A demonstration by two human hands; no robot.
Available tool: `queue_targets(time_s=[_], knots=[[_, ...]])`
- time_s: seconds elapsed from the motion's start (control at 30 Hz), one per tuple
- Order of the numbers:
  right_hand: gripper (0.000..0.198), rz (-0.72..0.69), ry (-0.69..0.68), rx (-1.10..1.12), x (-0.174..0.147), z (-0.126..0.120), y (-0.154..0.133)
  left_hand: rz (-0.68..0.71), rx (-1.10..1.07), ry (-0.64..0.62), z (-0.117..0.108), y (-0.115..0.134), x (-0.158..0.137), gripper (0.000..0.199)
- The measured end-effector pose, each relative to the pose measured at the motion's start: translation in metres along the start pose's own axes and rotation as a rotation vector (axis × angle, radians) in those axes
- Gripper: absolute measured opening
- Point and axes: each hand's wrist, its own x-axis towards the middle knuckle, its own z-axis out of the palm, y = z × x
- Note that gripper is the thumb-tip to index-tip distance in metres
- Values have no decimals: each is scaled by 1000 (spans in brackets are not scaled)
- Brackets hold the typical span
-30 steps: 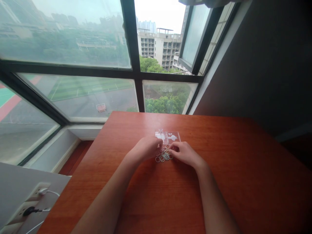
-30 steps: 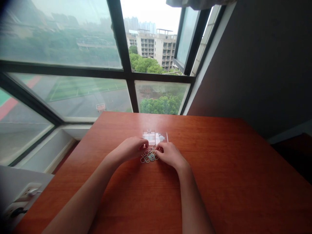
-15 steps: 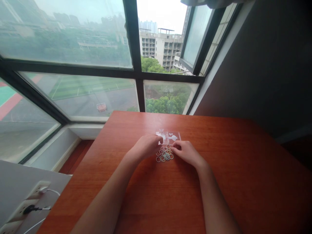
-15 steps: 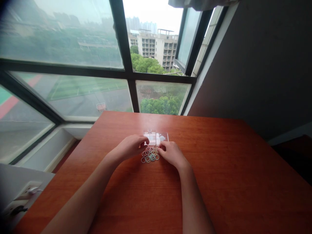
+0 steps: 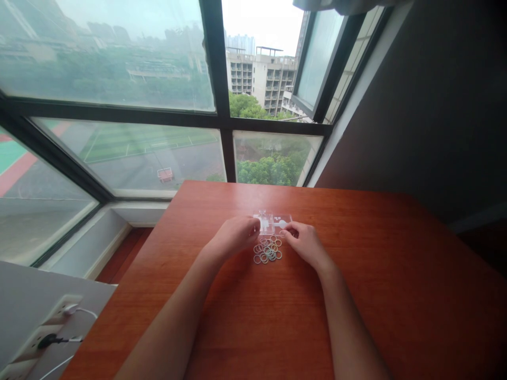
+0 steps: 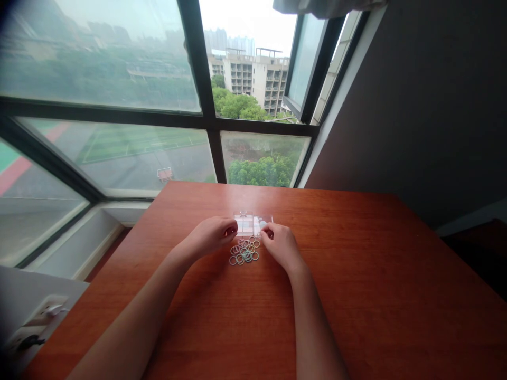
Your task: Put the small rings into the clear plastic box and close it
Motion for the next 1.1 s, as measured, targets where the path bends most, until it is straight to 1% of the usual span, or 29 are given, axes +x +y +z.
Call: queue_targets(time_s=[0.1, 0.17, 0.27, 0.4, 0.77, 0.93, 1.0, 1.1], knots=[[18, 86, 94, -36, 2, 0, 7, -34, -16, 35, 1, -4, 0, 17], [17, 146, 95, -66, 2, 1, 10, -34, -29, 25, 2, -6, 0, 20], [16, 186, 65, -97, 3, 4, 12, -15, -26, 13, 4, -8, 1, 16], [15, 181, 61, -92, 4, 7, 12, 15, -11, 15, 6, -8, 2, 16], [16, 146, 83, -79, 5, 9, 13, 2, -22, 2, 3, -7, 3, 15], [15, 137, 100, 0, 3, 8, 8, -5, 6, -10, 3, -7, 2, 15], [15, 124, 113, 49, 2, 7, 3, -17, 16, 5, 2, -6, 2, 14], [19, 88, 121, 147, 2, 7, -4, -16, -39, 92, 0, -4, 2, 16]])
